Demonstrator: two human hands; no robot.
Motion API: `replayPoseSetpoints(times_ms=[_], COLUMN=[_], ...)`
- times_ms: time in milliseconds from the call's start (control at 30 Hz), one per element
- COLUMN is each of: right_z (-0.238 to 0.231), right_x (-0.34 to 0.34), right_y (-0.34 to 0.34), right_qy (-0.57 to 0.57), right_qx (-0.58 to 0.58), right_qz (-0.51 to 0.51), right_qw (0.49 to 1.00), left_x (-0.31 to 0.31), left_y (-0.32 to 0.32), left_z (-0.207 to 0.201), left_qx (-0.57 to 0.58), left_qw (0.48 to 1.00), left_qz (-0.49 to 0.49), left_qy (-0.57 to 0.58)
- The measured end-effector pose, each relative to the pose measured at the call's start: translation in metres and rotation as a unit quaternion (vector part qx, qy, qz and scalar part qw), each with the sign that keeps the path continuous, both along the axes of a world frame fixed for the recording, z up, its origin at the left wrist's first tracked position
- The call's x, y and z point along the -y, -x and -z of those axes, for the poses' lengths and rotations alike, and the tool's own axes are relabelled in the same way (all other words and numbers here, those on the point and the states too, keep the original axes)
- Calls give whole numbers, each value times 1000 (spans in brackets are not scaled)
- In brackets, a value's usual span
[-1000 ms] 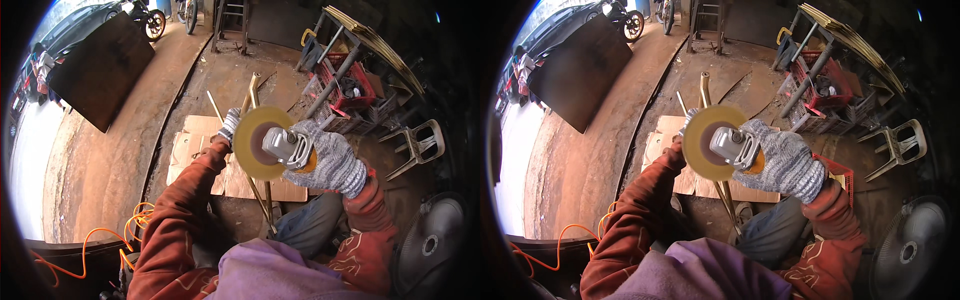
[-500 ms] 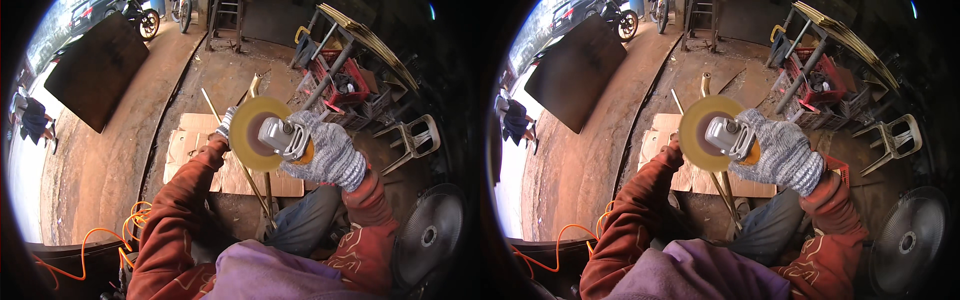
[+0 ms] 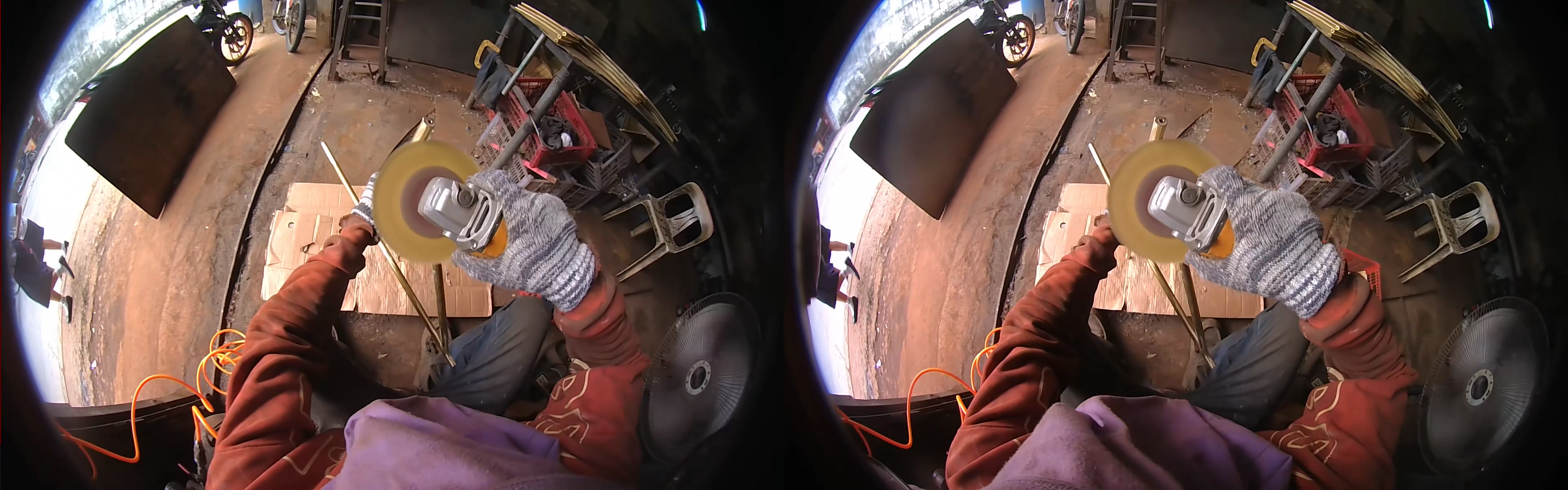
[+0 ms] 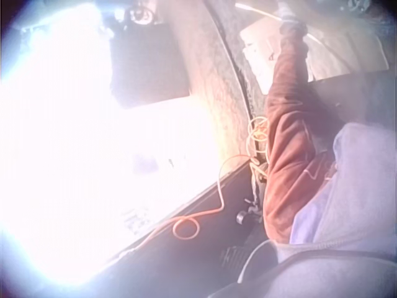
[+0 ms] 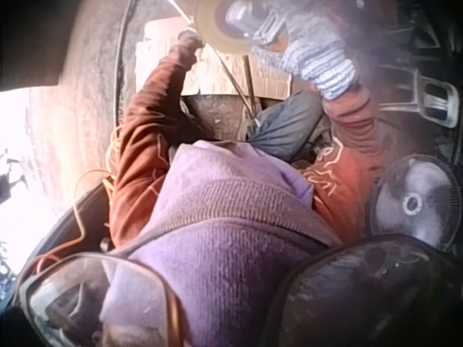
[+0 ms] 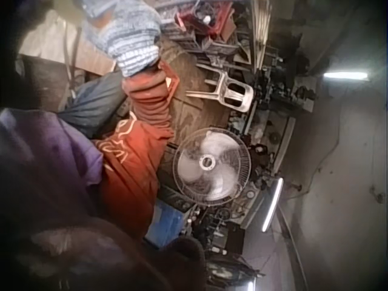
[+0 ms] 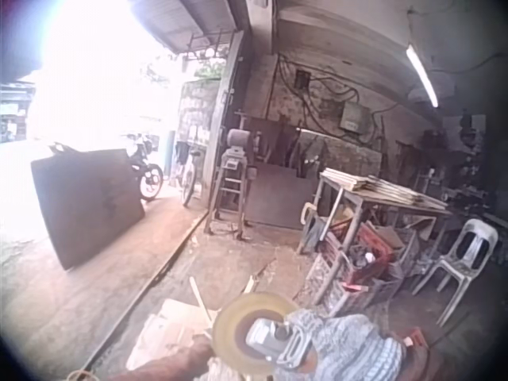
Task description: The person uses an angle grinder to smooth and shape the edges of metal tubing, holding the grinder with both hands while rotating the tubing to access different sides.
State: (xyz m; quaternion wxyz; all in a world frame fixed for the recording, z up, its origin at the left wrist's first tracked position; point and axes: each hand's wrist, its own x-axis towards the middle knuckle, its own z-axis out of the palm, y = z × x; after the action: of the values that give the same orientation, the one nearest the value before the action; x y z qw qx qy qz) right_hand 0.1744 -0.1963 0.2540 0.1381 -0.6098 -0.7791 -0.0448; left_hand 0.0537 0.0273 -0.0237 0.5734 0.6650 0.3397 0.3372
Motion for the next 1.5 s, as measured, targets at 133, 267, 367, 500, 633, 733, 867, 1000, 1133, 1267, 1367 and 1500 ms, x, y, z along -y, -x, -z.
replayPoseSetpoints(times_ms=[133,267,367,500,633,733,867,1000,1133,1267,1367,1500], right_z=[1,2,-1,2,3,5,7,4,9,12,11,11], right_x=[0,0,2,4,6,6,7,6,4,3,3,2], right_y=[1,4,7,5,6,8,8,10,9,8,9,9], right_qy=[-14,-5,10,-26,-35,-21,-20,-52,-67,-71,-69,-77], right_qx=[4,29,29,49,58,69,79,64,56,64,68,72], right_qz=[-3,-9,3,6,17,27,43,20,-4,-3,0,-8], right_qw=[1000,1000,1000,998,998,997,996,996,996,995,995,994], left_x=[0,2,0,1,0,1,2,2,4,5,5,6], left_y=[5,5,0,-6,-9,-8,-9,-3,2,6,11,12], left_z=[6,5,-1,-8,-11,-12,-10,-3,4,11,15,18], left_qx=[-14,-15,-9,-5,-6,-8,-14,-29,-49,-64,-76,-82], left_qw=[1000,1000,1000,1000,1000,1000,1000,999,998,997,996,996], left_qz=[4,6,2,-3,-7,-8,0,7,20,30,35,39], left_qy=[-2,-4,-12,-21,-24,-24,-27,-26,-23,-22,-22,-23])
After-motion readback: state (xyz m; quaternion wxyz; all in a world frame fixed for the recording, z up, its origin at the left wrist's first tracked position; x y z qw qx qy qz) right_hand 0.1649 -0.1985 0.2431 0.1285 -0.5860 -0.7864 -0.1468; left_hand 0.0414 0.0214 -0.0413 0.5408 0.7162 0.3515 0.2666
